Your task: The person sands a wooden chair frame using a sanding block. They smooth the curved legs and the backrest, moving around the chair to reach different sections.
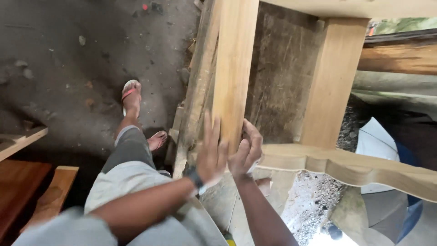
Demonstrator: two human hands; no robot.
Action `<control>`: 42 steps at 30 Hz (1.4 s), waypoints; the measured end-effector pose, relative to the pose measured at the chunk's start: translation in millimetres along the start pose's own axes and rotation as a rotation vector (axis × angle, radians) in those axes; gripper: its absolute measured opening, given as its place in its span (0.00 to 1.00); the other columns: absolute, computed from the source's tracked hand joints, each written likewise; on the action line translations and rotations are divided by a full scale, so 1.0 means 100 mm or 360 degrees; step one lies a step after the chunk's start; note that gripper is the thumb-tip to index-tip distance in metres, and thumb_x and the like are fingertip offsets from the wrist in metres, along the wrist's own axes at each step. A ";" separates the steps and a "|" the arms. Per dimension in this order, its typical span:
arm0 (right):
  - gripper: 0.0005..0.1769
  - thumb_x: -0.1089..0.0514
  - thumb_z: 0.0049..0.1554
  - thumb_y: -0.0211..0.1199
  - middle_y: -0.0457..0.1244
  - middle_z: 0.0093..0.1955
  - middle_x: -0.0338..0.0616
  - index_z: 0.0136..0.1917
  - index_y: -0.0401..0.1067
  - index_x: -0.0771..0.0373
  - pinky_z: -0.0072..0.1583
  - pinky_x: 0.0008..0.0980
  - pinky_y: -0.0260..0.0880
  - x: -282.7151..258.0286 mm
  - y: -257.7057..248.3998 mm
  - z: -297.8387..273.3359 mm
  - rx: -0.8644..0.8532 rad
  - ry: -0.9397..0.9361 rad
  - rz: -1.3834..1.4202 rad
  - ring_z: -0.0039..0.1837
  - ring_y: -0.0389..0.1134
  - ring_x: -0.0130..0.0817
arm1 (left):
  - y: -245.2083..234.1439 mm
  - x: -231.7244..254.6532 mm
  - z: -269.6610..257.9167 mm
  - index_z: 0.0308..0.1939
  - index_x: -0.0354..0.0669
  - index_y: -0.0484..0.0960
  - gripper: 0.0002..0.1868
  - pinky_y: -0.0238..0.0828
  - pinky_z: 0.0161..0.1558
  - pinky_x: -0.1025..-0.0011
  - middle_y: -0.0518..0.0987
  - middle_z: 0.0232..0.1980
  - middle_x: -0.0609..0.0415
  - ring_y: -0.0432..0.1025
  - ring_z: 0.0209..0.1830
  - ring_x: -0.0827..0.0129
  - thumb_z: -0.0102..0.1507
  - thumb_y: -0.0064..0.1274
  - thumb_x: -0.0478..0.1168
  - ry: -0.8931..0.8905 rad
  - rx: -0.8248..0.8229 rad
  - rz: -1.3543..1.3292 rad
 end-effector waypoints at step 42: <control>0.30 0.63 0.71 0.49 0.74 0.78 0.66 0.81 0.74 0.74 0.79 0.50 0.83 -0.05 0.05 -0.01 -0.0003 0.0038 0.0198 0.79 0.78 0.57 | 0.31 0.08 2.67 1.00 0.47 0.48 0.41 0.55 0.98 0.47 0.56 1.03 0.38 0.56 1.03 0.45 0.89 0.36 0.63 0.0194 0.0107 -0.0084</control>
Point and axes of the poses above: each hand's wrist, its own z-axis towards the middle knuckle, its own y-axis out of the palm, x = y × z, the point moved 9 cm from there along z, towards the middle knuckle
